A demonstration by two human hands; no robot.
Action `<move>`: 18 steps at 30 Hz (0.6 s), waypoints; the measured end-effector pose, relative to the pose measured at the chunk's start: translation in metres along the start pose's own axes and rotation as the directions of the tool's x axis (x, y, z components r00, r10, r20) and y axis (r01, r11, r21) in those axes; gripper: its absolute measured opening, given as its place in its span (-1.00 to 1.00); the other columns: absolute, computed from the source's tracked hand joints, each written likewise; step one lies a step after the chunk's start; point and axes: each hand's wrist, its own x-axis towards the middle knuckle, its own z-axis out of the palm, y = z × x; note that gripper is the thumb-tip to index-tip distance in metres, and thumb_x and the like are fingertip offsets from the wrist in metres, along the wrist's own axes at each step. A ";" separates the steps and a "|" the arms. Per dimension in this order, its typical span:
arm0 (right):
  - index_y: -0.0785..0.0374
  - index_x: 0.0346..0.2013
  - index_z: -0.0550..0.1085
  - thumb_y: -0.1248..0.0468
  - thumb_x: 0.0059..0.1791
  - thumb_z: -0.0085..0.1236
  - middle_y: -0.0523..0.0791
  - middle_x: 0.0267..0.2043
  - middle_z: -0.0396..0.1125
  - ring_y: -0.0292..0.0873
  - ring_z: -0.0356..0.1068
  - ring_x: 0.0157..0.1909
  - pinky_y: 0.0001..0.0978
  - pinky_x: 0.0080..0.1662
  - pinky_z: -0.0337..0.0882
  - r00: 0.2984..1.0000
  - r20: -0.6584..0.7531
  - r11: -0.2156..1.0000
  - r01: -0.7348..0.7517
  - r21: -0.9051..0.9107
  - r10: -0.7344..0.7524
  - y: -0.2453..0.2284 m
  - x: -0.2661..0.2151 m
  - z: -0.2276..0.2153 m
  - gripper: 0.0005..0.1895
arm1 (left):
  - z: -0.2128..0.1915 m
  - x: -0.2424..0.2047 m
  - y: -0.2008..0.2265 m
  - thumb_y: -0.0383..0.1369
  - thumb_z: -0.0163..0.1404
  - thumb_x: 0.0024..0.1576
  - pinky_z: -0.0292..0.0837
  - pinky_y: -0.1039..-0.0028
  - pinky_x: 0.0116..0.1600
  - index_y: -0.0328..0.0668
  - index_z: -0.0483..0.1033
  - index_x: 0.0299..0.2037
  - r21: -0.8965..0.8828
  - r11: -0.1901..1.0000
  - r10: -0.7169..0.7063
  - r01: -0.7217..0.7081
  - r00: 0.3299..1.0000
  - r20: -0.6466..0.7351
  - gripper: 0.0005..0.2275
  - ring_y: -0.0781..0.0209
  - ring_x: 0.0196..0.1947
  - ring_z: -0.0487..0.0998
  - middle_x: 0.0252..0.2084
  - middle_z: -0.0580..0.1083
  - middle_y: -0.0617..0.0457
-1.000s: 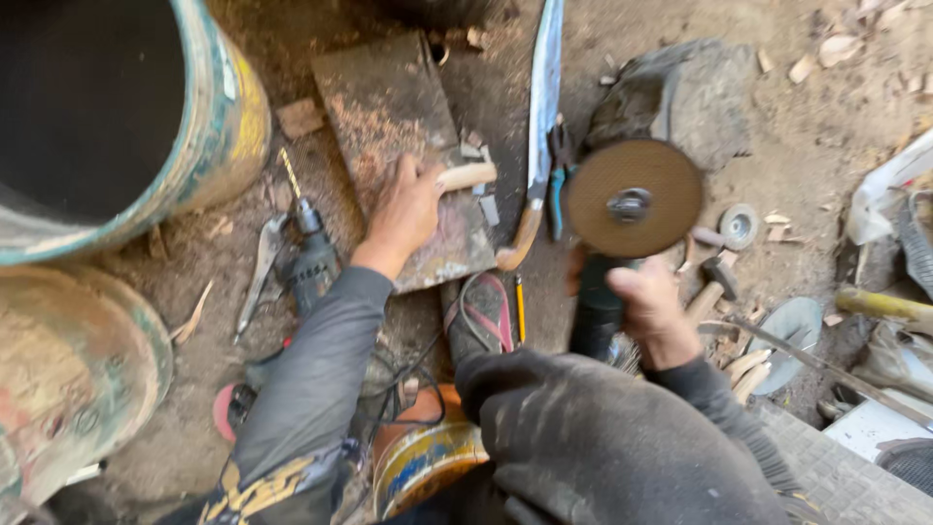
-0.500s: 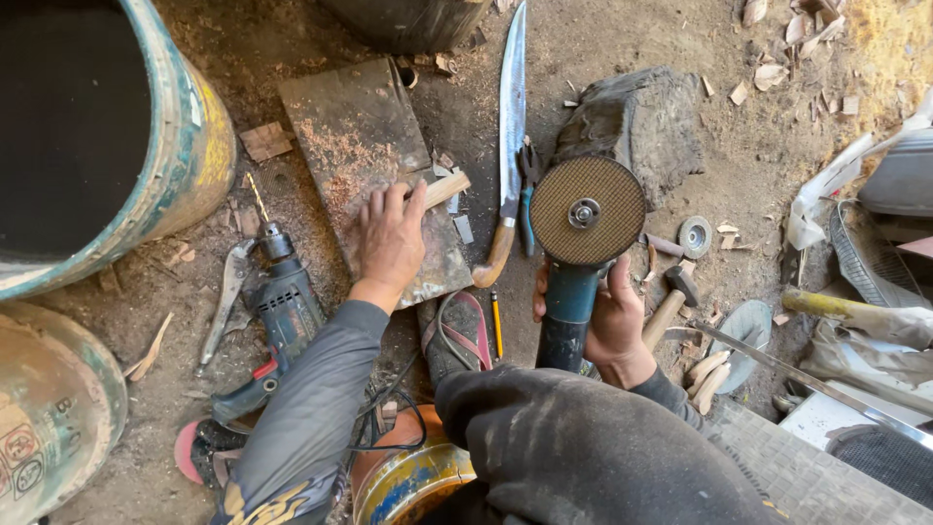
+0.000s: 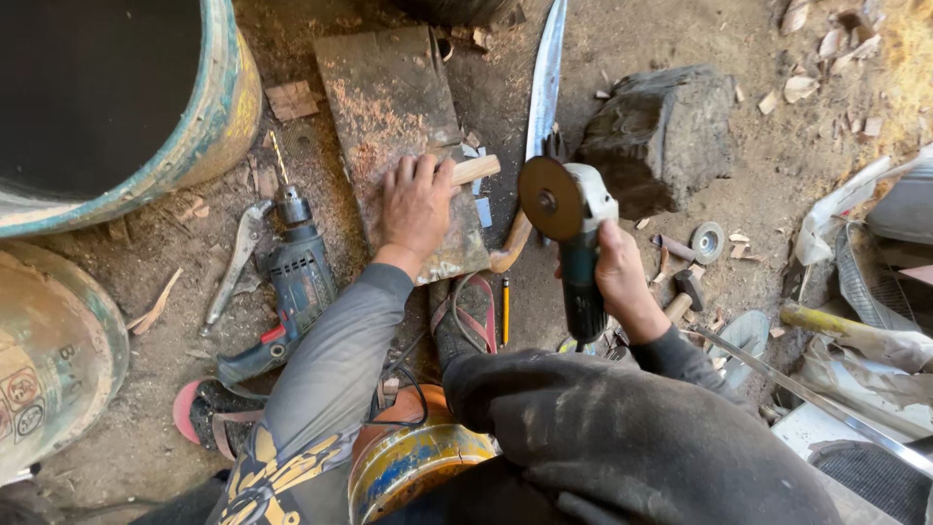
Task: The person uses an angle grinder and a bench grinder to shape and smooth a small piece of wood. They repeatedly grind the wood against the angle grinder disc and the bench grinder wheel, rotating the piece to work on different sides.
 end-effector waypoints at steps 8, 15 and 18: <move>0.43 -0.14 0.42 -0.26 0.14 -0.25 -0.05 -0.46 0.39 -0.18 0.47 -0.49 -0.39 -0.42 0.46 0.994 -0.069 0.970 -0.103 -0.218 0.090 0.050 0.030 0.003 -0.28 | -0.004 0.004 0.004 -0.49 -0.08 0.25 0.53 0.27 -0.23 -0.37 0.35 0.17 0.066 0.997 0.039 -0.048 0.991 0.131 -0.71 -0.05 -0.19 0.48 -0.06 0.32 -0.24; 0.42 -0.15 0.41 -0.28 0.13 -0.26 -0.07 -0.47 0.40 -0.20 0.50 -0.49 -0.41 -0.43 0.48 0.994 -0.081 0.957 -0.098 -0.273 0.079 0.053 0.039 0.005 -0.27 | 0.000 -0.001 -0.005 -0.50 -0.05 0.18 0.57 0.37 -0.21 -0.38 0.33 0.18 0.098 0.985 0.149 -0.143 0.987 -0.058 -0.65 0.00 -0.19 0.51 -0.10 0.31 -0.18; 0.41 -0.14 0.40 -0.28 0.11 -0.22 -0.07 -0.43 0.39 -0.20 0.49 -0.48 -0.39 -0.42 0.50 0.992 -0.084 0.966 -0.109 -0.233 0.092 0.056 0.045 0.004 -0.28 | 0.001 -0.001 -0.007 -0.47 -0.03 0.18 0.56 0.33 -0.20 -0.39 0.32 0.17 0.083 0.983 0.168 -0.162 0.984 -0.066 -0.65 -0.01 -0.17 0.51 -0.11 0.30 -0.16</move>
